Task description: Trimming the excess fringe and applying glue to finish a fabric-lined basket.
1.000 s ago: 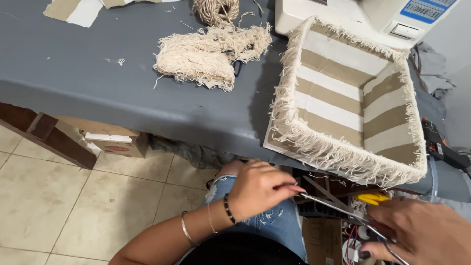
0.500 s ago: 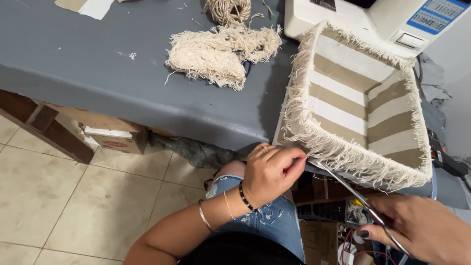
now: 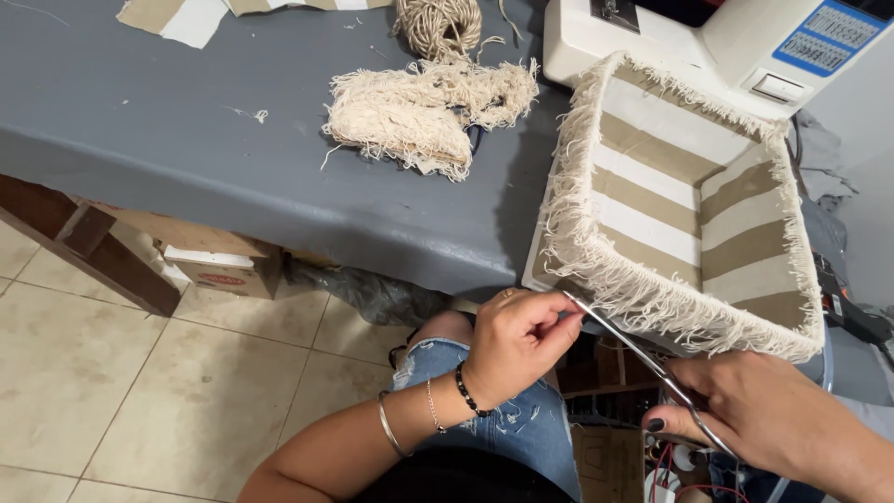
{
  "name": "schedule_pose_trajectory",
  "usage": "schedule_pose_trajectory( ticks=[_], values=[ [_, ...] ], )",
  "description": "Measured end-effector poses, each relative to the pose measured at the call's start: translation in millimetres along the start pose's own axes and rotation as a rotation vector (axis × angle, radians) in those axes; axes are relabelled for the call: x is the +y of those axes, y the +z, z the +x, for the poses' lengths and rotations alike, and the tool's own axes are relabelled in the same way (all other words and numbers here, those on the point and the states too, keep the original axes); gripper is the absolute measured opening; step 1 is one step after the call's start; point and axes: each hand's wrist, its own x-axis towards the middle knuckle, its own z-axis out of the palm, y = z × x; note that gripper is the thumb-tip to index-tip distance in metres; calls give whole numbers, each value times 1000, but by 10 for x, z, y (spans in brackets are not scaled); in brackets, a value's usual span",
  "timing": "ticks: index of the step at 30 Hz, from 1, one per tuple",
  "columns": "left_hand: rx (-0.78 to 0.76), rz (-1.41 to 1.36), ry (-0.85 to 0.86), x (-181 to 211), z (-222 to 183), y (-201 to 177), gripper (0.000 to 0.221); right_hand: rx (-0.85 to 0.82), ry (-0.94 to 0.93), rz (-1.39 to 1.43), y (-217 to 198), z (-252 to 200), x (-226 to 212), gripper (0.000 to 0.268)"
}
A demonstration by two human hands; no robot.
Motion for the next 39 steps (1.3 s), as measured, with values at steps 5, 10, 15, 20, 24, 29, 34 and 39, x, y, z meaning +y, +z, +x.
schedule_pose_trajectory(
  ticks=[5,10,15,20,24,29,34,39],
  values=[
    [-3,-67,-28,-36,-71,-22,8,190,-59,-89,97,30,-51,61],
    [-377,118,118,-133,-171,-243,5,-144,-139,95,-111,-190,-185,52],
    [-338,286,431,204,292,-607,17,270,-329,388,282,-365,282,63],
    [-237,477,742,490,898,-393,26,848,-192,539,124,-522,434,37],
    [-572,570,665,498,1105,-156,27,796,110,683,148,-411,529,60],
    [-856,600,609,740,1508,-272,23,654,364,739,273,-349,514,29],
    [-952,869,612,403,2225,-501,20,884,-230,926,329,-475,296,98],
    [-844,1026,720,-99,2564,-638,25,1064,-209,1238,399,-397,130,70]
  ],
)
